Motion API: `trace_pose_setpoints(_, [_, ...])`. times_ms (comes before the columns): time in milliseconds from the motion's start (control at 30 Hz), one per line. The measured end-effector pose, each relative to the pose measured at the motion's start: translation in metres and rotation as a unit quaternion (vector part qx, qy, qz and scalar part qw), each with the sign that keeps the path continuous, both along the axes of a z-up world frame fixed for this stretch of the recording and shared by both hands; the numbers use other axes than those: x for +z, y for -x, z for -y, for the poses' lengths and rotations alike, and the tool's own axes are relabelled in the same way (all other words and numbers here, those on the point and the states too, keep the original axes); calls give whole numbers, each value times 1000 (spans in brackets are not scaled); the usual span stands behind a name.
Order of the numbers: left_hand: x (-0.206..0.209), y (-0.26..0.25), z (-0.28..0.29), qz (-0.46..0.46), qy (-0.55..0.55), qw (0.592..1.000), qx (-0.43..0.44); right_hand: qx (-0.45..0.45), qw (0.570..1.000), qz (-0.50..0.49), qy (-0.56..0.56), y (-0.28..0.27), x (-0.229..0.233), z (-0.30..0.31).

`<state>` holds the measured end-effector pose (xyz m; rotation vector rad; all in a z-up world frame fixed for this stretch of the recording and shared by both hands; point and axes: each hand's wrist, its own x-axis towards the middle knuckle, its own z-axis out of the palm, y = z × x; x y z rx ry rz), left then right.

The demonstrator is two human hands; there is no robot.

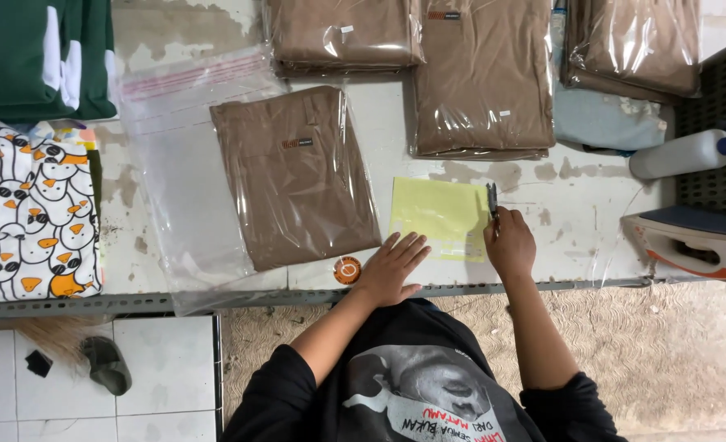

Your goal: Labeling, folding, and bagging trousers for shipment in a garment factory.

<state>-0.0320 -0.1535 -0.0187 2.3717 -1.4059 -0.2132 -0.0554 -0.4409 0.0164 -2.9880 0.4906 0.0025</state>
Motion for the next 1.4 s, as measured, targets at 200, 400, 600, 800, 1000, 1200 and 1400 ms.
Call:
trace_pose_setpoints(200, [7, -7, 18, -32, -2, 998, 51, -84, 890, 83, -440, 28, 39, -5])
trace_pose_setpoints(400, [-12, -26, 67, -32, -10, 969, 245, -109, 741, 115, -653, 48, 26, -25])
trace_pose_setpoints(600, [19, -74, 80, -105, -52, 972, 206, -102, 699, 114, -698, 64, -5, -18])
trace_pose_setpoints(800, [28, -23, 57, -34, -44, 985, 164, 35, 747, 94, -658, 44, 32, -27])
trace_pose_setpoints(1000, [2, -6, 34, -89, -24, 992, 88, 195, 899, 145, -365, 34, 64, -48])
trace_pose_setpoints(1200, [8, 9, 8, -108, 23, 992, 65, 235, 921, 175, -257, 31, 49, -53])
trace_pose_setpoints(1400, [-34, 13, 4, 55, 66, 993, 81, 244, 925, 182, -226, 28, 44, -57])
